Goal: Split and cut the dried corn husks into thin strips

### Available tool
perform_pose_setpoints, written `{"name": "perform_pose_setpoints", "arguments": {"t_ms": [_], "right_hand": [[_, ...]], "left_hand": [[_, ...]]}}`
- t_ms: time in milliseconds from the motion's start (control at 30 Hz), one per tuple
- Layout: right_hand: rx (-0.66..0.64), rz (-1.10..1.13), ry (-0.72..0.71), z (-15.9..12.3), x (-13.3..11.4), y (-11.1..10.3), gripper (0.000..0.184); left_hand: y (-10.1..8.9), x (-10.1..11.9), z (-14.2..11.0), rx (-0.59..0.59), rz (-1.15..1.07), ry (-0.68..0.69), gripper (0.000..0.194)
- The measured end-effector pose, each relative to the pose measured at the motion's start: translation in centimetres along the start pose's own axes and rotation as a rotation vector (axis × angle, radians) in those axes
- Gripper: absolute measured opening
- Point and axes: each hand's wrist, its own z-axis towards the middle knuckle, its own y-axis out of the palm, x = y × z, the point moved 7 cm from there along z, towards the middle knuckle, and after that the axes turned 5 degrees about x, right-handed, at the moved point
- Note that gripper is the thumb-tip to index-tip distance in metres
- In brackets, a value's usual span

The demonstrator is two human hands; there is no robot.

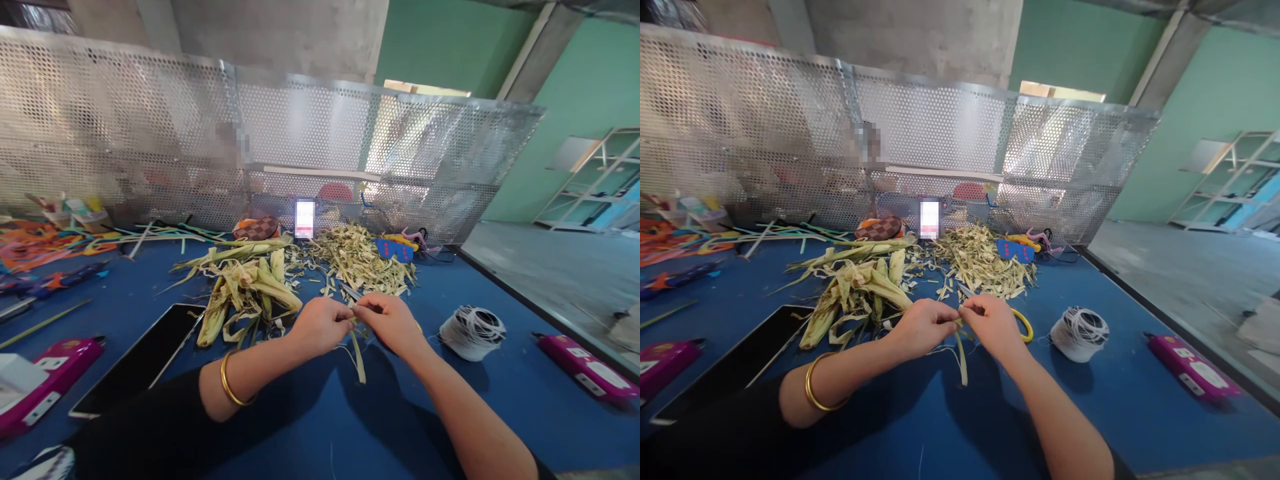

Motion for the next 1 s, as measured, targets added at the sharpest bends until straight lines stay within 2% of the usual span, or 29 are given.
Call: {"name": "perform_pose_setpoints", "arguments": {"t_ms": [100,267,333,433,533,667,733,900,1000], "right_hand": [[0.057,0.025,0.002,0.0,0.0,-0.4,0.019],[0.264,0.088,-0.056,-0.2,-0.8,-1.7,0.021],[0.322,0.107,-0.052,-0.2,-0.8,-1.9,0.021],[0.336,0.130,-0.012,-0.1,-0.3,-1.8,0.021],[0.346,0.148,0.013,0.0,-0.1,-1.8,0.021],[0.341,0.159,-0.028,-0.1,-0.6,-1.7,0.020],[0.338,0.150,-0.059,-0.2,-0.9,-1.4,0.020],[0.392,0.107,-0.071,-0.3,-0.7,-1.2,0.020],[0.300,0.088,-0.088,0.3,-0.4,-1.5,0.021]], "left_hand": [[0.6,0.0,-0.1,-0.083,-0.027,0.007,0.020],[2.5,-0.3,-0.7,-0.397,-0.241,-0.009,0.012],[2.5,-0.3,-0.8,-0.443,-0.356,-0.044,0.012],[2.3,0.1,-0.9,-0.468,-0.496,-0.102,0.011],[2.4,0.6,-1.2,-0.458,-0.580,-0.178,0.012],[2.8,0.0,-1.3,-0.318,-0.593,-0.296,0.028],[3.1,-0.1,-1.4,-0.273,-0.552,-0.284,0.031],[3.3,0.0,-1.4,-0.276,-0.496,-0.245,0.028],[2.5,-0.5,-1.0,-0.229,-0.527,-0.298,0.024]]}}
